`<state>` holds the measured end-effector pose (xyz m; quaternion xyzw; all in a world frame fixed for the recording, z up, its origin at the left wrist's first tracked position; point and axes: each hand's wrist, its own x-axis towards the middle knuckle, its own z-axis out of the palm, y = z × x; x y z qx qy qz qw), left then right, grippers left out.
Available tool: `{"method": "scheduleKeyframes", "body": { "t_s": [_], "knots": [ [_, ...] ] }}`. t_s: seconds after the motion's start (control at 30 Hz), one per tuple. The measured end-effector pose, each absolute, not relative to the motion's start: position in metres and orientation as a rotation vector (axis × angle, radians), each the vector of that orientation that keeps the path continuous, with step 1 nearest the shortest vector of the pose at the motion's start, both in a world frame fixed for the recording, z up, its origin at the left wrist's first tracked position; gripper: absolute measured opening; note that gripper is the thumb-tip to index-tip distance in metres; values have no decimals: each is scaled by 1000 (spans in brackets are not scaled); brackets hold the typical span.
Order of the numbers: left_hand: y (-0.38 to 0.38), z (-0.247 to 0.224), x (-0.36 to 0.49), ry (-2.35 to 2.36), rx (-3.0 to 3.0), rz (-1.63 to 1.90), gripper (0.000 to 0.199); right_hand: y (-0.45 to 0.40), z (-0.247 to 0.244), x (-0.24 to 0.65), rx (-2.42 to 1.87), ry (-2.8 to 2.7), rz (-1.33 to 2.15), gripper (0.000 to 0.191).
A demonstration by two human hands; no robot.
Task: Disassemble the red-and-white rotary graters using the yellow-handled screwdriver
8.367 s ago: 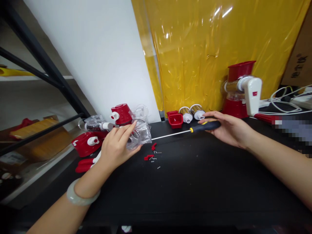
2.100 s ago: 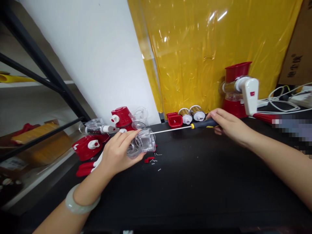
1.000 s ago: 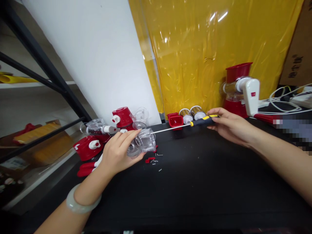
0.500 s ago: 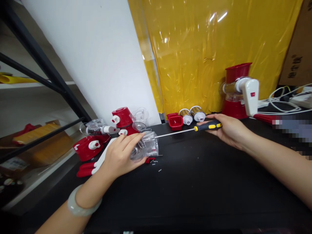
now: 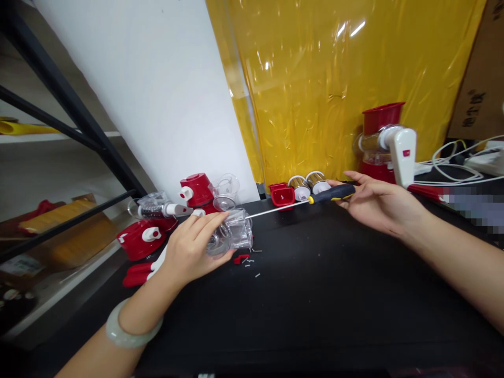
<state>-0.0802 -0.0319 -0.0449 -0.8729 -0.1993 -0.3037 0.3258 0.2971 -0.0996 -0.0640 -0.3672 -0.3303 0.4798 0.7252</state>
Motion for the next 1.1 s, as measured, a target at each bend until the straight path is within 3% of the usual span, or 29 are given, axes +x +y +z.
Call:
{"method": "scheduleKeyframes", "body": {
  "t_s": [0.1, 0.2, 0.3, 0.37, 0.47, 0.53, 0.6, 0.73, 0.83, 0.9, 1.0, 1.1],
  "knots": [
    [-34, -46, -79, -515, -2285, -787, 62, -96, -64, 295, -863, -675, 1065, 21],
    [-35, -46, -79, -513, -2276, -788, 62, -90, -74, 294, -1124, -718, 1021, 42],
    [-33, -45, -80, -503, -2277, -792, 63, -86, -84, 297, -1448, -947, 910, 45],
    [-31, -45, -81, -510, -2292, -793, 63, -87, -86, 297, -1428, -990, 834, 34],
    [-30, -45, -82, -531, -2303, -799, 63, -90, -80, 295, -1118, -839, 891, 2],
    [-30, -45, -82, -534, -2299, -802, 63, -94, -73, 295, -921, -784, 977, 29],
    [-30, -45, -82, -530, -2297, -800, 64, -97, -68, 296, -797, -782, 1033, 41],
    [-32, -44, -81, -512, -2296, -801, 64, -95, -70, 296, -896, -790, 1044, 18],
    [-33, -44, -80, -500, -2282, -796, 62, -90, -80, 294, -1324, -891, 904, 38],
    [-33, -44, -80, -499, -2275, -789, 61, -87, -86, 293, -1473, -961, 797, 32],
    [-32, -44, -80, -508, -2274, -796, 61, -88, -87, 294, -1225, -914, 854, 16],
    [-30, -44, -81, -518, -2274, -811, 62, -92, -80, 298, -896, -849, 960, 47]
  ]
}}
